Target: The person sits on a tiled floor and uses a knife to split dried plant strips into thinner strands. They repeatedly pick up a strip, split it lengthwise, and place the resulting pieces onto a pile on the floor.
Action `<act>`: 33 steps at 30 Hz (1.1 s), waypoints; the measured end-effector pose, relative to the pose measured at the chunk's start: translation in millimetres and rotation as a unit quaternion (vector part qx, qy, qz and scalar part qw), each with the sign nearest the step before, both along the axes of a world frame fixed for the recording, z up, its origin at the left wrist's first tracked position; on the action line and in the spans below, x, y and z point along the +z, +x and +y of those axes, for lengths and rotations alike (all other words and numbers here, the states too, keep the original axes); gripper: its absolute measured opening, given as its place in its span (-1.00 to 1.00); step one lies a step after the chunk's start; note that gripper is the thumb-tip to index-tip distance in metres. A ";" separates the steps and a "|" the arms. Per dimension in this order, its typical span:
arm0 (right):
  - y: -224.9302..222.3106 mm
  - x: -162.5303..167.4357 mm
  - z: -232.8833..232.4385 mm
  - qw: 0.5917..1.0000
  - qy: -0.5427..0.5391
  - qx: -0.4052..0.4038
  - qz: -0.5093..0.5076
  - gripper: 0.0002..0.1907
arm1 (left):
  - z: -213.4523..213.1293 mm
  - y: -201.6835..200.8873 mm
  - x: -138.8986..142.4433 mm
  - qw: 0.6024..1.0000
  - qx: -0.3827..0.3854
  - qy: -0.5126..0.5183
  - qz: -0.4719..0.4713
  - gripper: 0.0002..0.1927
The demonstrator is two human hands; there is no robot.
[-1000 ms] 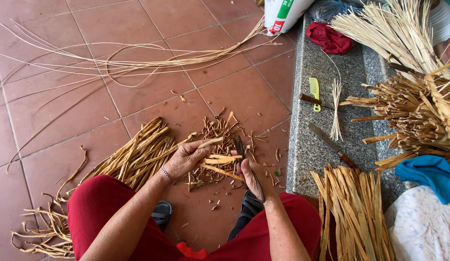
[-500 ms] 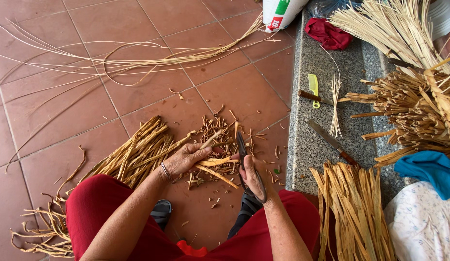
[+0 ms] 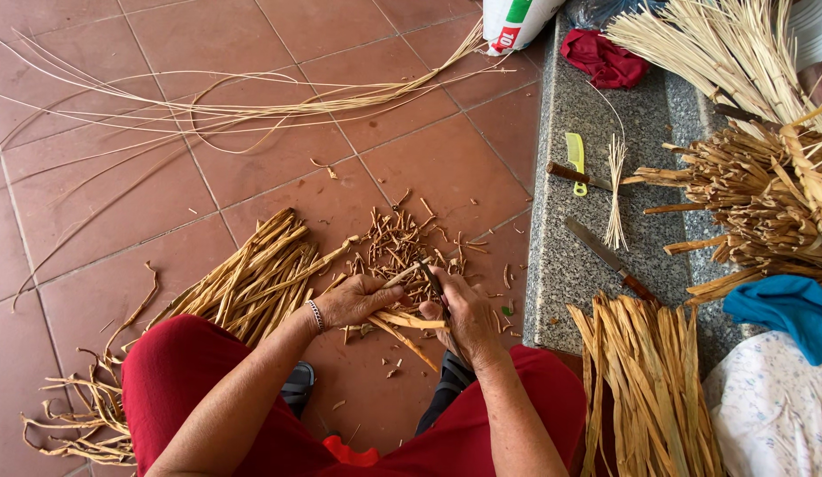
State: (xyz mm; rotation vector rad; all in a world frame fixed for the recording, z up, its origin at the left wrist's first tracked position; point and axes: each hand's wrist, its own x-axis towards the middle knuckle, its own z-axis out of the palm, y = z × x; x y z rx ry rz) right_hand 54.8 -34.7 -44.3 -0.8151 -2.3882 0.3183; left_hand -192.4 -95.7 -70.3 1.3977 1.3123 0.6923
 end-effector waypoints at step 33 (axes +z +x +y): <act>-43.9 -28.6 -20.9 0.878 -0.324 -0.106 0.334 -0.77 | -2.4 43.5 -0.6 0.990 0.065 0.121 -0.034 -0.36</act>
